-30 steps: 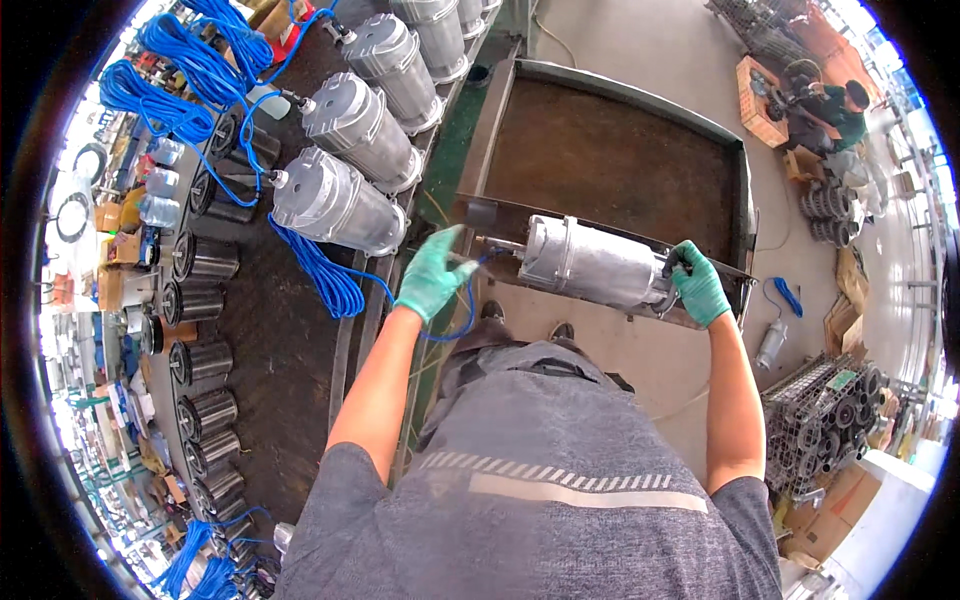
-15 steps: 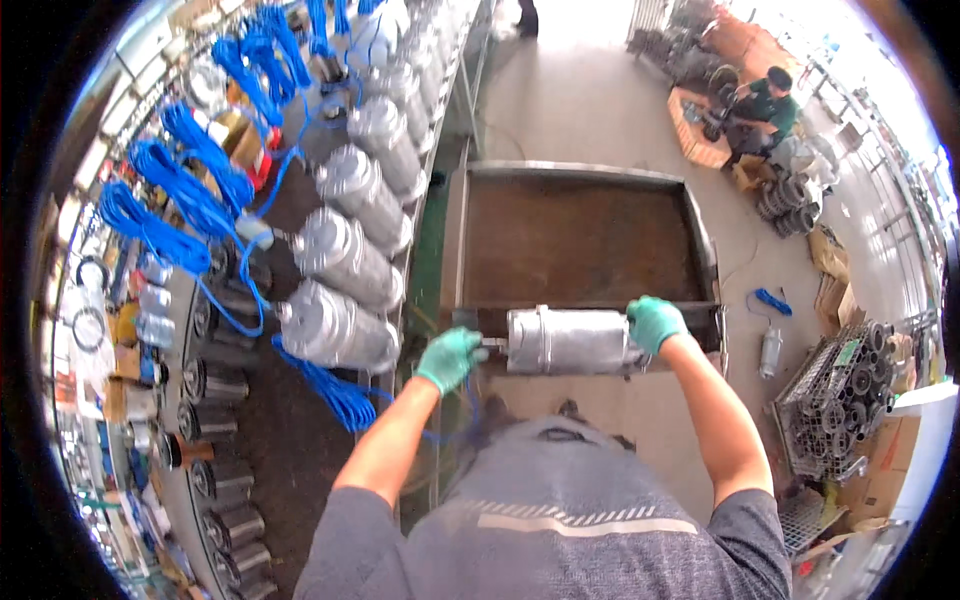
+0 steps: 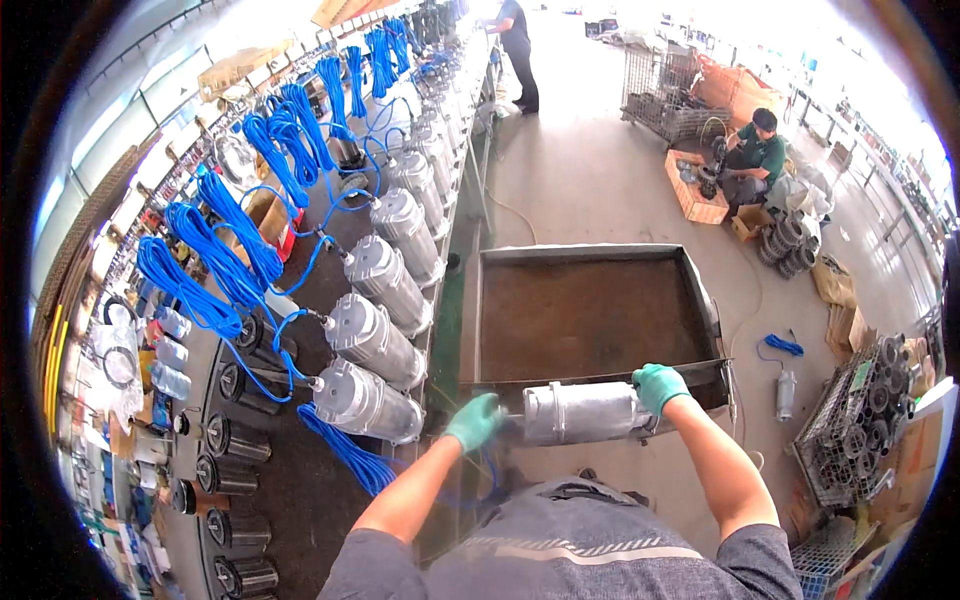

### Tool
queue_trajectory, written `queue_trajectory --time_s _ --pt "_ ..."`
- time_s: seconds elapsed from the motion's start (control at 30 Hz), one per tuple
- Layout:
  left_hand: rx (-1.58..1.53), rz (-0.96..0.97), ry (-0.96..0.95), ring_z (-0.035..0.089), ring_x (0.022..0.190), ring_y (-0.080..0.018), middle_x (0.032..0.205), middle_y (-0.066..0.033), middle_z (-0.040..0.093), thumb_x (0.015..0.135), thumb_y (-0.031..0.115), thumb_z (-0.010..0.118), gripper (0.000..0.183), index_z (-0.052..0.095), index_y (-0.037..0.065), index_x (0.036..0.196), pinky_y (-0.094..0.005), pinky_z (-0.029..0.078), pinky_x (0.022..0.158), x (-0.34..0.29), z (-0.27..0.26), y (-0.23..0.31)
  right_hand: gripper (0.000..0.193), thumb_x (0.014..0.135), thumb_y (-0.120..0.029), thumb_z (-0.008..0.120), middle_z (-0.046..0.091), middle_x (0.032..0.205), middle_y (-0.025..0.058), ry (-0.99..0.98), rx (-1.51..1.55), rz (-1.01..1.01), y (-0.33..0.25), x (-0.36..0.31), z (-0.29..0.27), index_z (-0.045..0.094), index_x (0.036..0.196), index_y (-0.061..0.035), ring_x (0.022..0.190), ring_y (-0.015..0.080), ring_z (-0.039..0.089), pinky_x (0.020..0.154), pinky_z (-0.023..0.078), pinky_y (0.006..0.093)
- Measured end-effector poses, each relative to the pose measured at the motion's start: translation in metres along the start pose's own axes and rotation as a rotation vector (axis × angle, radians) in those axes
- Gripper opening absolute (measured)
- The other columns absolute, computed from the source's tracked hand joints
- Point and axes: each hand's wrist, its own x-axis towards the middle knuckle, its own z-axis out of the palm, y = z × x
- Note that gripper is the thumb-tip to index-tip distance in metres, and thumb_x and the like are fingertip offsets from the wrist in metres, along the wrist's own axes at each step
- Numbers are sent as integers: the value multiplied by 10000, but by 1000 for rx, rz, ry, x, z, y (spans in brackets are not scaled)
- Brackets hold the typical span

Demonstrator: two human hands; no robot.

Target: The person picks up a pump assembly from a line, places it into a water tank, and rotates it while observing for bubbles. They then lift the pump out of the tank and place it back onto the assembly line.

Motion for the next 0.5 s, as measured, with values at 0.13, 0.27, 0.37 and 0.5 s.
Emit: queue_trajectory --time_s 0.13,0.27,0.37,0.5 --pt "499 501 -35 645 1146 -352 1332 -148 637 973 329 709 420 653 81 1307 -380 521 987 -12 -15 39 175 899 -170 618 742 1021 141 -32 -7 55 11 -6 2 770 983 -147 973 331 721 864 583 437" --pt "253 344 -22 692 1023 -318 1182 -139 706 995 330 674 371 677 89 1277 -373 544 919 -8 -3 9 172 902 -169 613 745 1012 141 -26 -22 44 8 -1 2 767 975 -146 967 327 723 863 583 437" --pt "-47 -8 -87 657 735 -245 884 -97 701 1046 350 581 323 670 88 1212 -382 541 695 6 13 -3 182 902 -168 621 751 1026 146 -41 -30 34 6 3 -1 775 999 -153 989 327 725 872 585 433" --pt "-457 -542 -217 555 628 -181 817 -42 603 1052 391 564 330 636 84 1150 -353 471 555 12 12 38 163 891 -177 617 752 981 143 -86 -35 46 12 8 0 765 950 -138 958 332 724 865 580 444"
